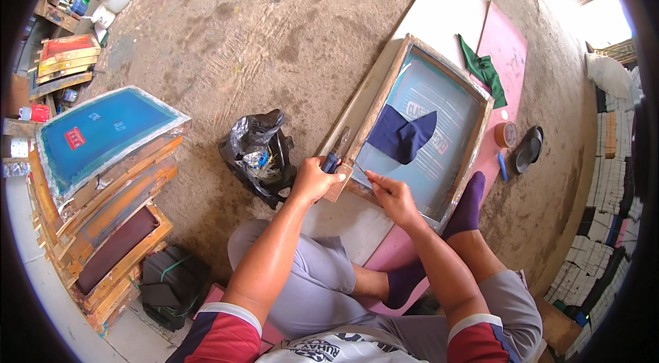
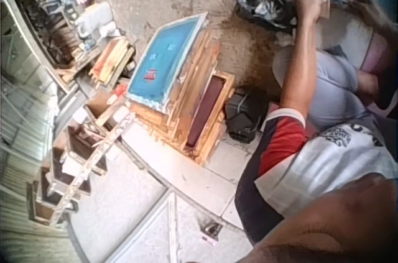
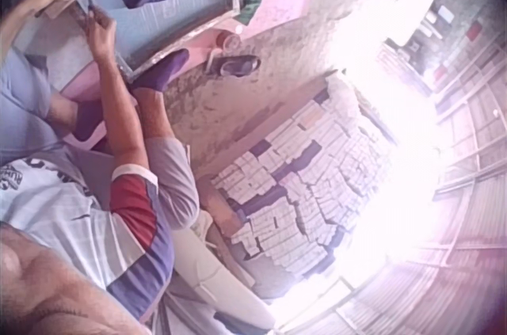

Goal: The person sits on the floor and uses pliers and a small tool to remove staples and adjust the mesh on a screen frame. They repeatedly pry and pull at the frame edges, occasionally switching tools, while working on a single frame placed on a pink board.

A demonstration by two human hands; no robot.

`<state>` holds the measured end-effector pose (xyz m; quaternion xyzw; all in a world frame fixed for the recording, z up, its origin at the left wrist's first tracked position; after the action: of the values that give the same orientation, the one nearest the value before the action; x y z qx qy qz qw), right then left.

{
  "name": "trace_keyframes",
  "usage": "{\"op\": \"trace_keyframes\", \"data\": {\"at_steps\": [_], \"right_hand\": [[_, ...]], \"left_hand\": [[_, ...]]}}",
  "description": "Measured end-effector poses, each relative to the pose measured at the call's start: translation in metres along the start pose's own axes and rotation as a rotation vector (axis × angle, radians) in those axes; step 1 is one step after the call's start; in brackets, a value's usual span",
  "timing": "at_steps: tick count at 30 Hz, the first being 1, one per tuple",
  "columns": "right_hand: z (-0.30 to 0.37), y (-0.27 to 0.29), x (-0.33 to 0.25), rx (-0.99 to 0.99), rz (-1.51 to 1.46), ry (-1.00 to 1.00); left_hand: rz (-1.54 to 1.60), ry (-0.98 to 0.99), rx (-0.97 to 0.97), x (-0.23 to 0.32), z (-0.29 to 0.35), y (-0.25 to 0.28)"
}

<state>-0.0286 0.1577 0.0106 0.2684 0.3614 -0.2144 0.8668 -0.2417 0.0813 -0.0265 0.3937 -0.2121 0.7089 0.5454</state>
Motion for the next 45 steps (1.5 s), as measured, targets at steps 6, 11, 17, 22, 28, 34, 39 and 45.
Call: {"op": "trace_keyframes", "data": {"at_steps": [6, 11, 17, 22, 28, 34, 39, 45], "right_hand": [[-0.008, 0.003, -0.006, 0.037, -0.009, 0.179], [-0.010, -0.004, 0.019, -0.151, -0.353, -0.149], [0.001, -0.006, -0.008, -0.208, -0.711, -0.409], [0.001, 0.009, -0.014, 0.016, -0.103, -0.119], [0.022, 0.013, -0.052, 0.235, 0.408, 0.179], [0.021, 0.016, -0.056, 0.286, 0.480, 0.192], [0.019, 0.014, -0.056, 0.273, 0.527, 0.183], [0.024, -0.007, -0.067, 0.286, 0.867, 0.061]], "left_hand": [[-0.004, 0.018, 0.002, -0.003, -0.001, 0.001], [0.026, 0.008, -0.014, 0.003, 0.001, 0.000], [0.028, 0.023, -0.029, -0.003, -0.001, 0.002], [0.025, 0.022, -0.027, 0.003, 0.000, 0.000], [0.034, 0.025, -0.021, 0.004, 0.002, 0.002], [0.060, 0.012, -0.029, -0.003, -0.001, 0.000], [0.004, 0.013, -0.025, 0.004, 0.002, 0.001], [-0.099, 0.002, -0.010, 0.009, 0.003, 0.000]]}}
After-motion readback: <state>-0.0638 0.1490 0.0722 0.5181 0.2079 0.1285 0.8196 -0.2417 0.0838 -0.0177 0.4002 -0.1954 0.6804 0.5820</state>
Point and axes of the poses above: each hand's wrist, its own z-axis away from the middle knuckle, its own y-axis out of the back of the hand, x = y × z, the point moved 8 cm from there along -z, towards the middle knuckle, and after that the axes turned 1 degree about -y, right-handed, at the moved point
